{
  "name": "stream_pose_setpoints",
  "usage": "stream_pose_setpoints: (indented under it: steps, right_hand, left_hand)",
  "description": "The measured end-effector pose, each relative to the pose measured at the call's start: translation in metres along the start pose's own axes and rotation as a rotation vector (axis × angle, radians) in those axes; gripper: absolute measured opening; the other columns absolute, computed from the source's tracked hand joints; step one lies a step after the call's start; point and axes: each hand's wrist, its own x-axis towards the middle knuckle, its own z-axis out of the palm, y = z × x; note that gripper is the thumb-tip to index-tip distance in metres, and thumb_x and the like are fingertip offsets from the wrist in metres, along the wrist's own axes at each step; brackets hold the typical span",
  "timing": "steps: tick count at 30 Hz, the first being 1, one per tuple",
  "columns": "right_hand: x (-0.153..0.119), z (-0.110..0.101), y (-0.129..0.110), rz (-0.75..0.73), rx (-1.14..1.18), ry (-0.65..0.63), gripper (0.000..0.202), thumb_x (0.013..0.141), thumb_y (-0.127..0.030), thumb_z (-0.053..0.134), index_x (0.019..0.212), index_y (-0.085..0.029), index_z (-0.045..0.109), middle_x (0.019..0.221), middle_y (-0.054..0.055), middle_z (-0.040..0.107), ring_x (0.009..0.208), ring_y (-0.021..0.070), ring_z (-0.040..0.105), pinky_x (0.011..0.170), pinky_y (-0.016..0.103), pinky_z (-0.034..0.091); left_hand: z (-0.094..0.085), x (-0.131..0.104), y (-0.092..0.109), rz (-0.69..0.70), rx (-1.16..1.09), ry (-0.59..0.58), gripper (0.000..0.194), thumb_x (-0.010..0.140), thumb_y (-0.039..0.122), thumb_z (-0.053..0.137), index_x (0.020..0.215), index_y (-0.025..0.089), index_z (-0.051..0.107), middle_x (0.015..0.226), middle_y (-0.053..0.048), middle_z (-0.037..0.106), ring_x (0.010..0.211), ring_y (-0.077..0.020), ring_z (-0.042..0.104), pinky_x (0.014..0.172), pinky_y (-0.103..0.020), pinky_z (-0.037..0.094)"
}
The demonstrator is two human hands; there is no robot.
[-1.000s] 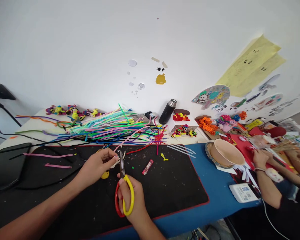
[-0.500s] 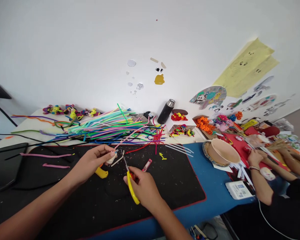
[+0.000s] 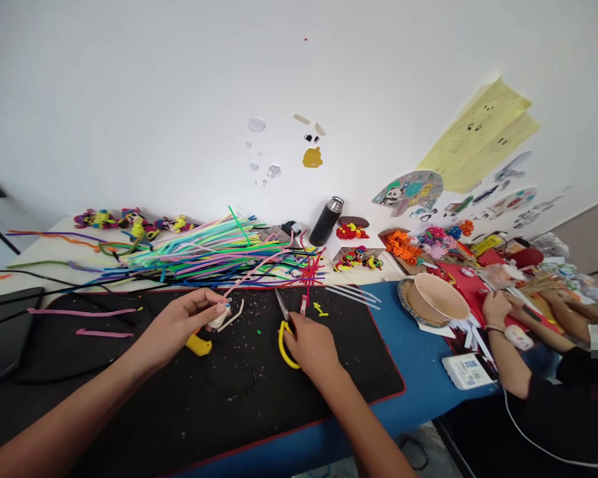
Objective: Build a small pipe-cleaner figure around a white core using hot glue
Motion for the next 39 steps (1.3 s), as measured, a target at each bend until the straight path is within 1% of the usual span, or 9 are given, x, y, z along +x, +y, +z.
stream_pose_setpoints:
  steps: [8, 13, 15, 18, 23, 28, 31, 34, 39]
  right_hand:
    - [-0.005, 0.003, -0.004, -0.146, -0.066, -0.104, 0.050, 0.096, -0.036, 0.057, 0.142, -0.015, 0.059, 0.122, 0.016, 0.073, 0.106, 0.0309, 0.072, 0.086, 0.036, 0.052]
    - [-0.005, -0.009, -0.004, -0.195, -0.084, -0.161, 0.065, 0.092, -0.046, 0.066, 0.147, -0.014, 0.055, 0.125, 0.019, 0.072, 0.108, 0.0336, 0.071, 0.087, 0.037, 0.051]
    - [-0.006, -0.018, -0.006, -0.205, -0.096, -0.172, 0.059, 0.091, -0.043, 0.067, 0.143, -0.017, 0.058, 0.123, 0.018, 0.073, 0.105, 0.0330, 0.073, 0.085, 0.035, 0.051]
    - [-0.009, -0.031, -0.010, -0.216, -0.100, -0.193, 0.032, 0.093, -0.034, 0.067, 0.122, -0.020, 0.072, 0.106, 0.013, 0.078, 0.094, 0.0310, 0.076, 0.077, 0.033, 0.051]
    - [-0.010, -0.039, -0.019, -0.244, 0.225, -0.008, 0.030, 0.100, -0.031, 0.058, 0.124, -0.022, 0.074, 0.105, 0.009, 0.080, 0.093, 0.0257, 0.076, 0.080, 0.031, 0.051]
    - [-0.005, -0.027, -0.038, -0.206, 0.727, 0.112, 0.029, 0.099, -0.038, 0.058, 0.114, -0.023, 0.077, 0.070, 0.001, 0.073, 0.059, 0.0167, 0.067, 0.061, 0.026, 0.050]
    - [0.000, -0.020, -0.050, -0.171, 0.957, 0.143, 0.031, 0.097, -0.041, 0.059, 0.114, -0.020, 0.076, 0.063, -0.001, 0.067, 0.047, 0.0127, 0.058, 0.050, 0.024, 0.045]
    - [0.003, -0.016, -0.057, -0.220, 1.018, 0.131, 0.032, 0.095, -0.039, 0.063, 0.118, -0.019, 0.074, 0.063, -0.002, 0.063, 0.048, 0.0116, 0.056, 0.049, 0.022, 0.043]
    - [0.003, -0.012, -0.059, -0.321, 0.995, 0.049, 0.038, 0.095, -0.035, 0.065, 0.130, -0.023, 0.069, 0.066, -0.004, 0.064, 0.051, 0.0107, 0.054, 0.054, 0.022, 0.043]
  left_hand:
    - [0.002, -0.002, 0.002, -0.022, -0.024, -0.003, 0.039, 0.079, 0.058, 0.076, 0.088, 0.020, 0.070, 0.082, -0.001, 0.068, 0.073, -0.0173, 0.059, 0.068, -0.031, 0.050]
    - [0.004, -0.002, 0.006, -0.036, -0.075, -0.003, 0.040, 0.076, 0.057, 0.080, 0.087, 0.020, 0.071, 0.078, -0.001, 0.068, 0.070, -0.0167, 0.058, 0.064, -0.029, 0.049]
    - [0.004, -0.002, 0.006, -0.051, -0.152, -0.016, 0.038, 0.076, 0.055, 0.081, 0.086, 0.019, 0.072, 0.076, -0.001, 0.068, 0.067, -0.0152, 0.058, 0.062, -0.027, 0.048]
    - [0.003, -0.002, 0.005, -0.086, -0.303, -0.020, 0.035, 0.078, 0.051, 0.083, 0.086, 0.018, 0.073, 0.073, -0.001, 0.068, 0.063, -0.0128, 0.058, 0.059, -0.024, 0.045]
    - [0.002, -0.003, 0.007, -0.129, -0.444, -0.032, 0.033, 0.075, 0.046, 0.086, 0.086, 0.016, 0.076, 0.072, -0.002, 0.069, 0.060, -0.0106, 0.058, 0.055, -0.020, 0.044]
    - [0.005, -0.004, 0.009, -0.198, -0.489, -0.057, 0.036, 0.071, 0.046, 0.089, 0.089, 0.016, 0.080, 0.077, -0.005, 0.074, 0.059, -0.0100, 0.059, 0.054, -0.019, 0.045]
    - [0.008, -0.006, 0.011, -0.258, -0.514, -0.091, 0.041, 0.066, 0.046, 0.093, 0.089, 0.014, 0.080, 0.075, -0.006, 0.074, 0.058, -0.0101, 0.058, 0.053, -0.019, 0.046]
    - [0.010, -0.008, 0.014, -0.316, -0.533, -0.138, 0.043, 0.061, 0.045, 0.095, 0.086, 0.013, 0.080, 0.071, -0.006, 0.073, 0.056, -0.0100, 0.057, 0.052, -0.019, 0.045]
    - [0.009, -0.010, 0.009, -0.355, -0.516, -0.231, 0.039, 0.066, 0.044, 0.093, 0.084, 0.013, 0.079, 0.076, -0.007, 0.074, 0.058, -0.0103, 0.058, 0.052, -0.019, 0.044]
